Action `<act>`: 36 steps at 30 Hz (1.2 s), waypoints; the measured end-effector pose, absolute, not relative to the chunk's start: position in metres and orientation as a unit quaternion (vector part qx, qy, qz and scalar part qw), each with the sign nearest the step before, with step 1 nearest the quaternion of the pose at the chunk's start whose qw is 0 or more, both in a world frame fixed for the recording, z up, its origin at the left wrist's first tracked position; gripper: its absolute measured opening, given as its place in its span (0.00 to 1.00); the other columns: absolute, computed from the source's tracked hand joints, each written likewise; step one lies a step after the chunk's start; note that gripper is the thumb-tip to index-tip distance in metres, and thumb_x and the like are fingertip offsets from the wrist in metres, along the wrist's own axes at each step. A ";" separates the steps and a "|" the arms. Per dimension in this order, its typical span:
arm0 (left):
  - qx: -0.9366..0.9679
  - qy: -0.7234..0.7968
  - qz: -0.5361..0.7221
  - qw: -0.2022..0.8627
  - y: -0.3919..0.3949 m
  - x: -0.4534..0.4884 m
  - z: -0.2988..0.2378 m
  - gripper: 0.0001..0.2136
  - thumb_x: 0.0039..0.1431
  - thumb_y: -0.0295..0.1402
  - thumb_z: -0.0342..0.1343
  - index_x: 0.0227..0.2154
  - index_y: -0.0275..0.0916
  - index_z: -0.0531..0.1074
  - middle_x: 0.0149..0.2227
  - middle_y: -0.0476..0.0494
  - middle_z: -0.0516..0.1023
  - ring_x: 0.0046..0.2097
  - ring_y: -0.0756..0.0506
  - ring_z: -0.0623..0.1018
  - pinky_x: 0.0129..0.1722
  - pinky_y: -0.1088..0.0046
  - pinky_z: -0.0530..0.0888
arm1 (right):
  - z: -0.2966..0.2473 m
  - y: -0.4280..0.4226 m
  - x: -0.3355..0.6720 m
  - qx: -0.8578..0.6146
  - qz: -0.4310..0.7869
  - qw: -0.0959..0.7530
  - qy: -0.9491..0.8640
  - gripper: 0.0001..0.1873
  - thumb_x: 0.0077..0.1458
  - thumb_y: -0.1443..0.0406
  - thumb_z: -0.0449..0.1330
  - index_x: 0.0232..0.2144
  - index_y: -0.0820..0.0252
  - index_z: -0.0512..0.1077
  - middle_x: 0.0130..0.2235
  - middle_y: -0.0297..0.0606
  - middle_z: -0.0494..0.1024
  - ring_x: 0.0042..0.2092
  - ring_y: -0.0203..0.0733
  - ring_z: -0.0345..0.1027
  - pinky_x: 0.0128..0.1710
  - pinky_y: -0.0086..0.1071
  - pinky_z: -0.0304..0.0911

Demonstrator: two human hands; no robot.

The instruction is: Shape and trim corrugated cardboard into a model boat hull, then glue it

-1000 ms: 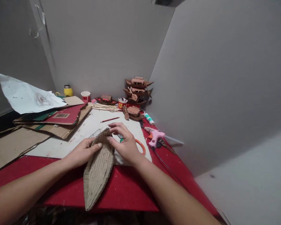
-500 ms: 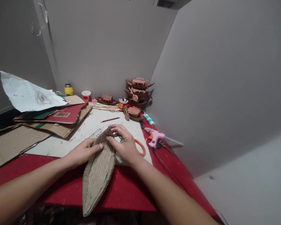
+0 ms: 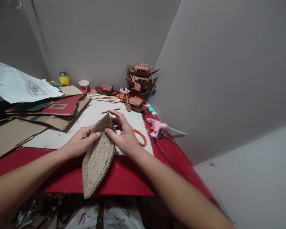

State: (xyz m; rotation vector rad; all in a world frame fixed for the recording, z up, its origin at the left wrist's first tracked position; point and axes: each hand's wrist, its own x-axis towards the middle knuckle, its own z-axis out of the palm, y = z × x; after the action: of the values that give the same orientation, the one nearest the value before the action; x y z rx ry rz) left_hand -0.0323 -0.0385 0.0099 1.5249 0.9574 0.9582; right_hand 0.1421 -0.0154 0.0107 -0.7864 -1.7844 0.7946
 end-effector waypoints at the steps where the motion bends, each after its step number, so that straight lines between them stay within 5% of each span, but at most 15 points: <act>1: 0.650 0.403 0.404 0.502 -0.039 -0.032 0.011 0.13 0.57 0.36 0.50 0.40 0.35 0.73 0.32 0.48 0.74 0.34 0.47 0.72 0.34 0.74 0.69 | 0.011 -0.016 0.142 -0.329 0.329 0.491 -0.736 0.29 0.52 0.66 0.60 0.55 0.50 0.58 0.43 0.37 0.73 0.44 0.41 0.68 0.44 0.35 0.65; 10: 0.670 0.462 0.497 0.301 -0.041 -0.037 0.024 0.13 0.57 0.33 0.47 0.39 0.35 0.74 0.32 0.49 0.74 0.35 0.48 0.70 0.36 0.77 0.67 | 0.013 -0.023 0.136 -0.373 0.456 0.443 -0.675 0.27 0.51 0.62 0.61 0.53 0.55 0.61 0.49 0.40 0.72 0.52 0.43 0.66 0.49 0.36 0.65; 16: 0.654 0.493 0.533 0.213 -0.039 -0.043 0.024 0.12 0.59 0.31 0.47 0.38 0.34 0.73 0.30 0.50 0.72 0.34 0.49 0.68 0.35 0.78 0.66 | 0.013 -0.038 0.126 -0.358 0.616 0.334 -0.617 0.20 0.45 0.66 0.63 0.43 0.58 0.66 0.41 0.37 0.77 0.42 0.42 0.71 0.45 0.38 0.67; 23: 0.642 0.498 0.550 0.194 -0.039 -0.044 0.026 0.11 0.59 0.31 0.47 0.38 0.35 0.73 0.32 0.50 0.73 0.34 0.49 0.69 0.34 0.79 0.65 | 0.002 -0.043 0.120 -0.357 0.650 0.303 -0.598 0.12 0.41 0.69 0.62 0.33 0.61 0.70 0.32 0.34 0.78 0.36 0.41 0.72 0.40 0.34 0.65; 36: 0.631 0.484 0.583 0.169 -0.032 -0.049 0.021 0.10 0.60 0.28 0.47 0.40 0.36 0.72 0.34 0.49 0.74 0.36 0.50 0.71 0.37 0.78 0.67 | 0.014 -0.040 0.121 -0.347 0.660 0.313 -0.588 0.18 0.40 0.74 0.57 0.38 0.61 0.68 0.30 0.31 0.76 0.31 0.37 0.69 0.33 0.29 0.65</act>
State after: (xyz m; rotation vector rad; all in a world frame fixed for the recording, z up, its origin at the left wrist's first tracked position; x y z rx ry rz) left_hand -0.0491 -0.0323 0.0210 1.7935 1.3754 1.6567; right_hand 0.1207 -0.0402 0.0144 -0.9146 -1.5507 1.7421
